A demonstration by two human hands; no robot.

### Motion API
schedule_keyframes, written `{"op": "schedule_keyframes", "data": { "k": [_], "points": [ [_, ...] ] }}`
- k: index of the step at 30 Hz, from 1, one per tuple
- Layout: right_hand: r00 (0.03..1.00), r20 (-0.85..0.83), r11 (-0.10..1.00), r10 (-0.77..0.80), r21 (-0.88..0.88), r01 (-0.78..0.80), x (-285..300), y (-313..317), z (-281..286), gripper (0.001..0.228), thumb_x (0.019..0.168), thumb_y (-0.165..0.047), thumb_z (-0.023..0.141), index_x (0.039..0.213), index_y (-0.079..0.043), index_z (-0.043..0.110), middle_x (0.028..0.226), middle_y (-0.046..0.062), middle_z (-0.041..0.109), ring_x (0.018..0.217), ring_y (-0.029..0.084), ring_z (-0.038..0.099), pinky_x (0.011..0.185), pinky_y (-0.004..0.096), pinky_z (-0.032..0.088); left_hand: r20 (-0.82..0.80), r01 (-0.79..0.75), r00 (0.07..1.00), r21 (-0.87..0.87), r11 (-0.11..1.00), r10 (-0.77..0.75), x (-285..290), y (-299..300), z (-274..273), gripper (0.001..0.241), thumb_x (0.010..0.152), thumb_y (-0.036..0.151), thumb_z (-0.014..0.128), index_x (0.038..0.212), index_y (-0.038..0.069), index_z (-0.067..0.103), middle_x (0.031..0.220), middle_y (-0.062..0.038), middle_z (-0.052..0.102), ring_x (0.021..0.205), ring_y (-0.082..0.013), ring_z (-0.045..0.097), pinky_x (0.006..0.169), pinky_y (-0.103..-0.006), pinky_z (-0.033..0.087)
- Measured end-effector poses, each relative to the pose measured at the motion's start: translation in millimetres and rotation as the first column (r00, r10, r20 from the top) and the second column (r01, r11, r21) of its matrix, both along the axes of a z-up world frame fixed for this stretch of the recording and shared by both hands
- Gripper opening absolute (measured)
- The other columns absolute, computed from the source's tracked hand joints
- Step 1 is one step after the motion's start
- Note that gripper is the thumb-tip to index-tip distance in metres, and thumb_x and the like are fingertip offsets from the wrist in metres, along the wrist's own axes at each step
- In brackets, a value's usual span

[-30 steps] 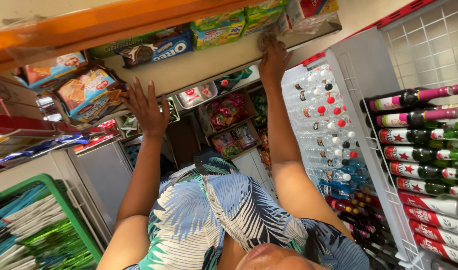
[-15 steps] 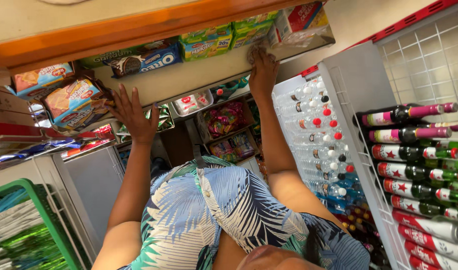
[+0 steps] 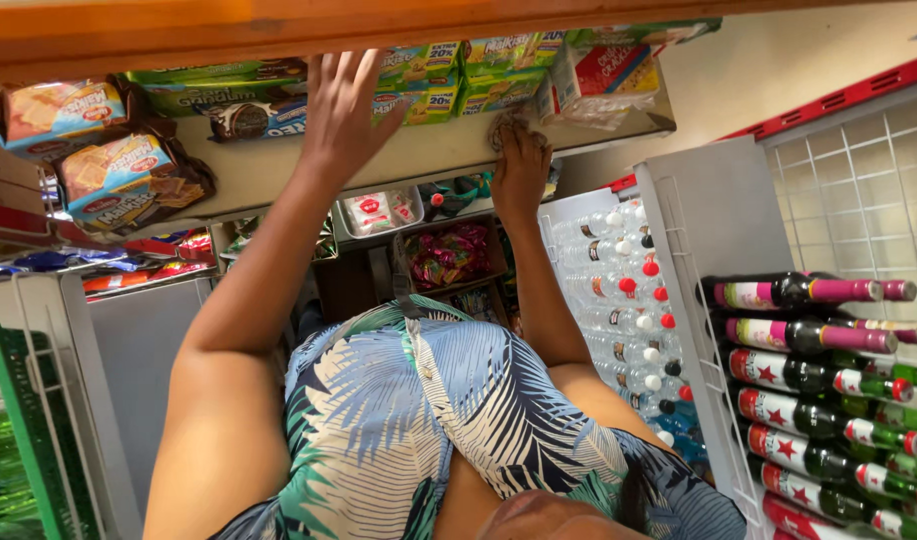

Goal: The person organizes and restocks various packaged snacks, biscuits, and food items on shelves in a grocery store, reaching into boxes and placing individual packs into designated slots.

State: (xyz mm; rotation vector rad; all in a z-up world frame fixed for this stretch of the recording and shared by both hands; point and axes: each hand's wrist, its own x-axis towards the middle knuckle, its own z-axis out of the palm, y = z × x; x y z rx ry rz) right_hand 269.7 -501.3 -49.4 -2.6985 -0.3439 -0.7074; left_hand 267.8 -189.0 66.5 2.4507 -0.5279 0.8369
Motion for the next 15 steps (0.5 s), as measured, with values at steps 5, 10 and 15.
{"op": "schedule_keyframes", "data": {
  "k": [5, 10, 15],
  "points": [
    [0.999, -0.024, 0.999, 0.04, 0.004, -0.04, 1, -5, 2, 0.044, 0.096, -0.005, 0.06, 0.14, -0.01, 0.06, 0.144, 0.012, 0.056, 0.135, 0.035, 0.05, 0.123, 0.062, 0.024, -0.269, -0.022, 0.963, 0.039, 0.999, 0.032, 61, 1, 18, 0.057, 0.09, 0.038, 0.086, 0.131, 0.005, 0.067, 0.114, -0.019, 0.069, 0.108, -0.0419, 0.064, 0.091, -0.0565, 0.047],
    [0.997, -0.02, 0.997, 0.07, 0.034, -0.069, 0, -8, 3, 0.042, 0.098, -0.006, 0.061, 0.139, -0.01, 0.061, 0.144, 0.012, 0.056, 0.135, 0.035, 0.05, 0.122, 0.062, 0.025, -0.13, -0.075, 0.988, 0.095, 0.993, 0.087, 70, 0, 10, 0.051, 0.081, 0.041, 0.092, 0.11, 0.004, 0.073, 0.091, -0.017, 0.073, 0.085, -0.0372, 0.069, 0.07, -0.0499, 0.052],
    [0.995, -0.012, 0.995, 0.102, 0.017, -0.102, 3, -12, 4, 0.044, 0.094, -0.006, 0.062, 0.138, -0.008, 0.062, 0.142, 0.014, 0.056, 0.131, 0.038, 0.051, 0.119, 0.063, 0.026, -0.04, -0.163, 0.986, 0.04, 0.986, 0.165, 19, 5, 37, 0.053, 0.084, 0.04, 0.098, 0.119, 0.01, 0.071, 0.111, -0.014, 0.068, 0.105, -0.0366, 0.064, 0.086, -0.0564, 0.046]
  ]
}}
